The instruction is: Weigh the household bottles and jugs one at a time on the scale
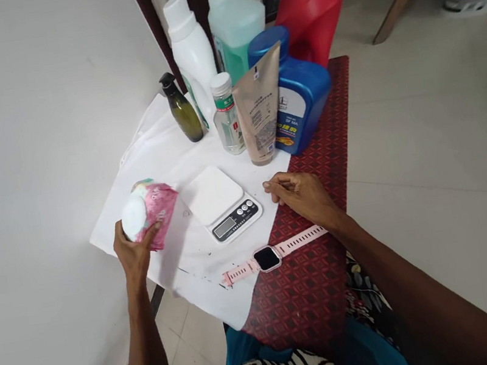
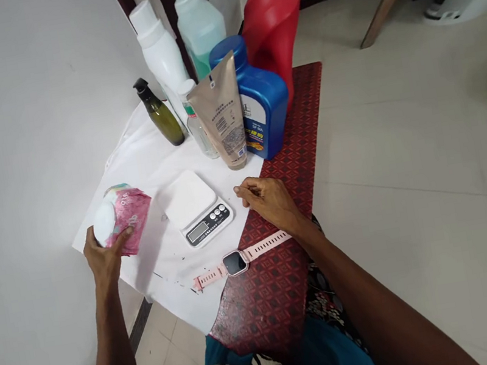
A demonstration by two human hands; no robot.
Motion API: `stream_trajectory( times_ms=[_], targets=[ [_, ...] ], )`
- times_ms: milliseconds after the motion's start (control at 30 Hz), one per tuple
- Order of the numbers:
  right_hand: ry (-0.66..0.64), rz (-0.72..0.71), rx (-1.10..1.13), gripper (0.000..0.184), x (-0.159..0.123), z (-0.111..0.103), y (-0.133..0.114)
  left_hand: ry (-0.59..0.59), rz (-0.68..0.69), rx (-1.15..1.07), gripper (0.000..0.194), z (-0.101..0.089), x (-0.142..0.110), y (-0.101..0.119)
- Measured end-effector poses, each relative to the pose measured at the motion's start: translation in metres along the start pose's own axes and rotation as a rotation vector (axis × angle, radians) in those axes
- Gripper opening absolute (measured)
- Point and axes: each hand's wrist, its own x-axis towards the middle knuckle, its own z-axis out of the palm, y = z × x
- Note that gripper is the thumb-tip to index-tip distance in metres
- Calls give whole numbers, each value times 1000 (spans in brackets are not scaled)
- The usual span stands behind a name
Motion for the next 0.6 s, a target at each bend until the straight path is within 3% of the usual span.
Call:
stream_trajectory(
  times_ms=[100,200,300,400,500,600],
  targets=[
    [2,-4,9,47,0,0,0,-57,168,-70,69,15,-21,45],
    [2,-9,22,49,-1,0,0,-142,326,-43,71,36,-25,72],
    [4,-15,41,51,-1,-1,-1,-245,426,41,68,59,-21,78],
    [-4,-18,57,50,-1,-2,-2,-350,412,113,64,72,-15,77],
    [-10,-26,66,47,-1,-3,-3,-359,405,93,82,70,-15,76],
    [-16,-35,64,45,-1,-5,-4,-264,376,-26,94,58,-22,75]
  ],
)
